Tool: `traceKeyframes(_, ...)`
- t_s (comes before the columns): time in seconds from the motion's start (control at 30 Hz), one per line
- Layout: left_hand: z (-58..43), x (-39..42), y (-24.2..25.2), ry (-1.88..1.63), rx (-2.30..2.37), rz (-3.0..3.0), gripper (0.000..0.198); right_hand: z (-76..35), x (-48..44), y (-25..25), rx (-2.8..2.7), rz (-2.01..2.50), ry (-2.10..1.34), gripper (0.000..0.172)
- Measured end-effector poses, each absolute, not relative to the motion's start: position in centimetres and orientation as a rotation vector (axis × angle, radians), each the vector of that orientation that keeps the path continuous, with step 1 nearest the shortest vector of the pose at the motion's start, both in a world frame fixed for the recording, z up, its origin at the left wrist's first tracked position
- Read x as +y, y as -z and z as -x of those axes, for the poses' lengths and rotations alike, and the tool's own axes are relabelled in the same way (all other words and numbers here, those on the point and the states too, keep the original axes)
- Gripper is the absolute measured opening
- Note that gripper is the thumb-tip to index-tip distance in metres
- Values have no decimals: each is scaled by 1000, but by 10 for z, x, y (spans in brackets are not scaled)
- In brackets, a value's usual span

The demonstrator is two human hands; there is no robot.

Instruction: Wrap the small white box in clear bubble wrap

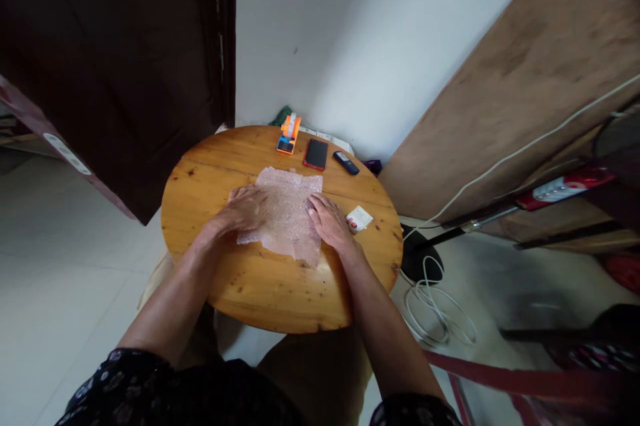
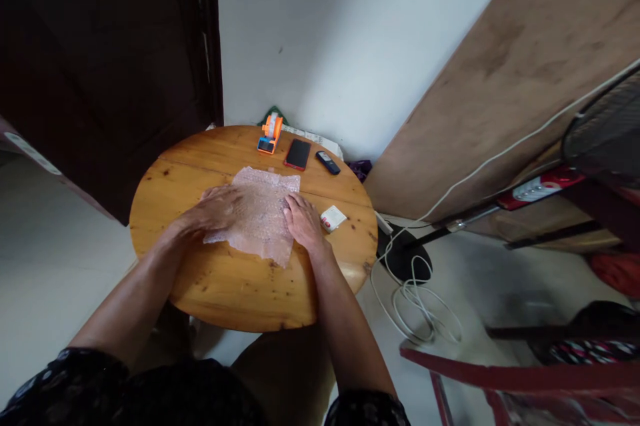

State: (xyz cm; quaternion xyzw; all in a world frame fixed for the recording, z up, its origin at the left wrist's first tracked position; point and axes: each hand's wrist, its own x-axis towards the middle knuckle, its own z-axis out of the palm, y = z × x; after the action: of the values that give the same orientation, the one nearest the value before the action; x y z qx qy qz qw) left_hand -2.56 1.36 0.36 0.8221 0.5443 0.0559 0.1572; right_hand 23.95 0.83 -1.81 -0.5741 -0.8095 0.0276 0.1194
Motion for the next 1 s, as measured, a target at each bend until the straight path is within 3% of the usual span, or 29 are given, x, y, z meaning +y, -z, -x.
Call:
traceKeyframes(0.4, -10, -28, -41, -166, 1391, -2658, 57, -232, 7, 15, -2330, 1692, -54, 45)
traceKeyframes(0.5, -31, -28, -31, -89, 1169, -2684, 57, -233, 8, 16, -2289, 1651, -75, 42)
traceKeyframes(0.73, -22, -10, 11, -162, 1235, -2606, 65, -240, 9, 19, -2031, 1492, -111, 40)
traceKeyframes(1.0, -30, -12, 10, -213, 1277, -2568, 73, -220, -4, 10, -2140, 1323, -60, 38)
